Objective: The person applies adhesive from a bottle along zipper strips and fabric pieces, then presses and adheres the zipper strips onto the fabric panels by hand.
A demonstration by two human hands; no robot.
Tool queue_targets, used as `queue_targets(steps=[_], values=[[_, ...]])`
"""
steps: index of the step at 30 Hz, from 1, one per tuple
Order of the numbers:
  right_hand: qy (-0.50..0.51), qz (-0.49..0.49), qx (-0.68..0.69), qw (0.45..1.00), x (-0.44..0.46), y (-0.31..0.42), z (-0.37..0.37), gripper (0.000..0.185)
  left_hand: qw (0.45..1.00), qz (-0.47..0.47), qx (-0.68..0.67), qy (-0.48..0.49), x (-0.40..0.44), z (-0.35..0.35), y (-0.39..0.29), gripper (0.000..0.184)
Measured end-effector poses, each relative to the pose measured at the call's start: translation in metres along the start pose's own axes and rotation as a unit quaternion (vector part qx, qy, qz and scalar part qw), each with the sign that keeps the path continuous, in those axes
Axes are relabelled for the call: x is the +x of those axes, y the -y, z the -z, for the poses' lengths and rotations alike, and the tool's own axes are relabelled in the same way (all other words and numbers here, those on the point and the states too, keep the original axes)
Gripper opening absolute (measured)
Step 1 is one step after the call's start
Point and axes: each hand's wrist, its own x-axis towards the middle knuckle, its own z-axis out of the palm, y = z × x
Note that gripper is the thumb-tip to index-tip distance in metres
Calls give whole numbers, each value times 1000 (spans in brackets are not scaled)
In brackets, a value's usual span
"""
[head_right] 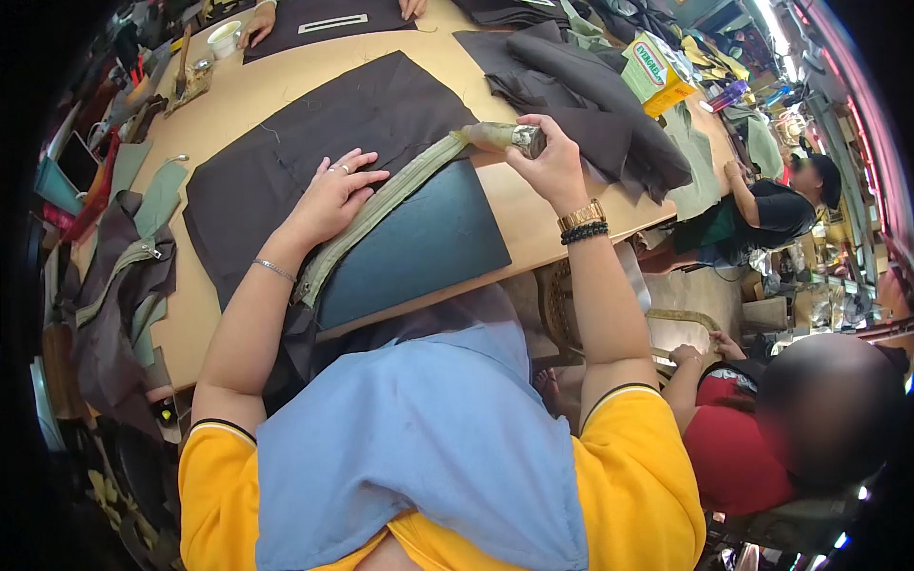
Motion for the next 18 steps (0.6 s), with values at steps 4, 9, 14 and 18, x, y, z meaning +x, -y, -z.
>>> queue_targets(steps=[4, 9, 14, 18], values=[[20, -13, -3, 1000, 1, 1, 2, 40, 1000, 0, -1, -1, 0, 0, 1, 34], [57, -23, 9, 998, -3, 16, 8, 38, 1000, 0, 4, 0, 0, 0, 0, 34], [14, -10, 38, 999, -3, 6, 7, 39, 1000, -1, 1, 3, 1, -1, 4, 34], [-10, -28, 62, 998, -5, -2, 11, 39, 998, 5, -66, -9, 4, 2, 4, 33]])
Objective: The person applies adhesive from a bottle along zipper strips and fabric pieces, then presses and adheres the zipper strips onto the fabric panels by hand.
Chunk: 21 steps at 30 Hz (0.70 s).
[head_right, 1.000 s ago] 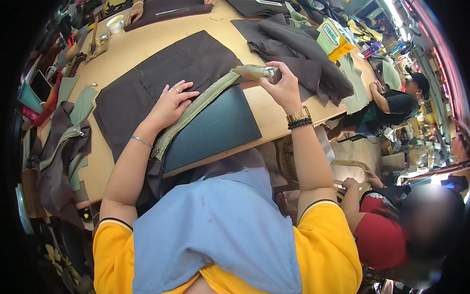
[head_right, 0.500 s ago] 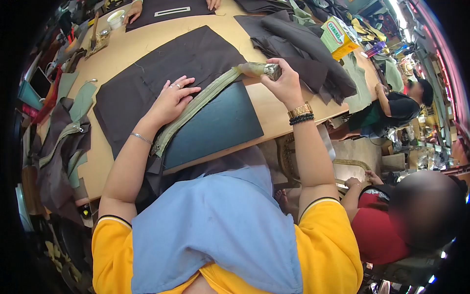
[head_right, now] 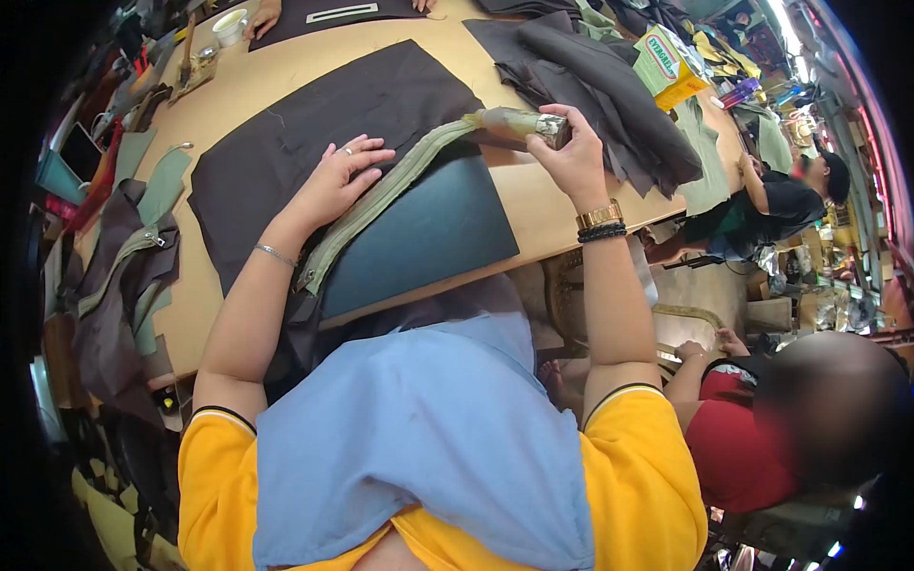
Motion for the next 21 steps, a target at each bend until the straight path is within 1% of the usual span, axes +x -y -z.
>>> queue_targets(steps=[2, 3, 5, 7, 8, 11, 13, 15, 18, 21], values=[[-7, -4, 9, 1000, -1, -5, 2, 40, 993, -1, -116, -10, 3, 8, 1, 32], [-11, -3, 11, 1000, -2, -6, 2, 40, 988, -46, -140, -45, 1, 21, -16, 32], [-13, -10, 29, 999, -6, -9, 2, 41, 977, -106, -174, -66, -7, 48, -57, 30], [-17, -29, 48, 998, -9, -11, 2, 41, 940, -221, -257, -35, -25, 78, -110, 36], [-20, -38, 57, 997, -10, -11, 1, 41, 914, -287, -284, -34, -37, 85, -133, 46], [-31, -45, 81, 995, -12, -14, 0, 41, 860, -388, -333, 9, -67, 90, -173, 47], [-34, -46, 91, 994, -13, -14, 1, 41, 839, -418, -347, 26, -83, 85, -188, 48], [-30, -51, 97, 994, -13, -12, 1, 40, 831, -430, -350, 32, -92, 80, -195, 49], [-37, -37, 100, 994, -13, -15, 1, 41, 828, -436, -351, 26, -101, 78, -198, 50], [-48, -52, 95, 993, -13, -14, 1, 41, 834, -428, -348, 4, -108, 78, -195, 52]])
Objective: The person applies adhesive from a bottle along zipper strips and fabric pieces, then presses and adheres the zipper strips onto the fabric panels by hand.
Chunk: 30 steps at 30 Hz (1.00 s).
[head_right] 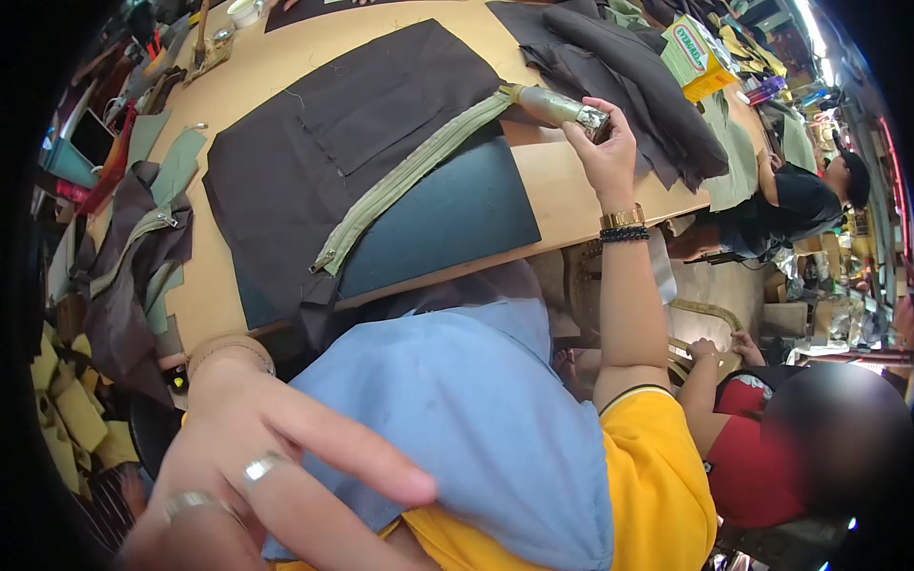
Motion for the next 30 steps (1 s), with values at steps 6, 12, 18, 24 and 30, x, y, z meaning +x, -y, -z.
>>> queue_targets(steps=[6, 12, 18, 24, 30], values=[[-8, 41, -3, 999, 1, -4, 2, 42, 949, 179, 215, -143, -43, 19, 10, 56], [2, 51, -41, 998, 4, -2, 2, 41, 687, 451, 560, -105, -149, 7, 43, 34], [-21, 88, -147, 985, 21, -10, 13, 41, 680, 428, 578, -139, -166, 3, 54, 24], [30, 25, -79, 996, 18, -10, 10, 40, 676, 422, 591, -122, -159, 1, 50, 24], [51, 28, -131, 990, 12, -1, 1, 40, 685, 402, 594, -125, -157, -3, 51, 20]])
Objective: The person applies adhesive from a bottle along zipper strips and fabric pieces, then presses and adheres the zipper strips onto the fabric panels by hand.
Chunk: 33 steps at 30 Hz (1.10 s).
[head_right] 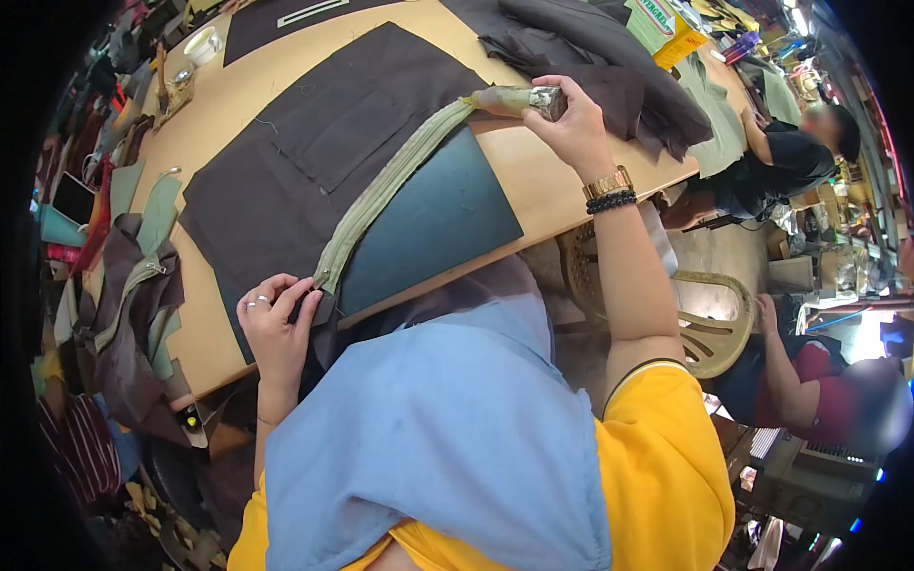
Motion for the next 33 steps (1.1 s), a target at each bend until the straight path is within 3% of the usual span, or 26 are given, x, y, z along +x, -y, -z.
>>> queue_targets(steps=[13, 20, 33], values=[[79, 23, 11, 997, 4, 20, 4, 40, 997, -48, -35, -43, -3, -7, 6, 17], [39, 44, -42, 997, 14, 13, 9, 38, 997, -40, -64, -28, -2, -4, 6, 18], [82, 13, -25, 996, 20, 24, 7, 41, 996, -61, -51, -46, -1, -5, 5, 16]])
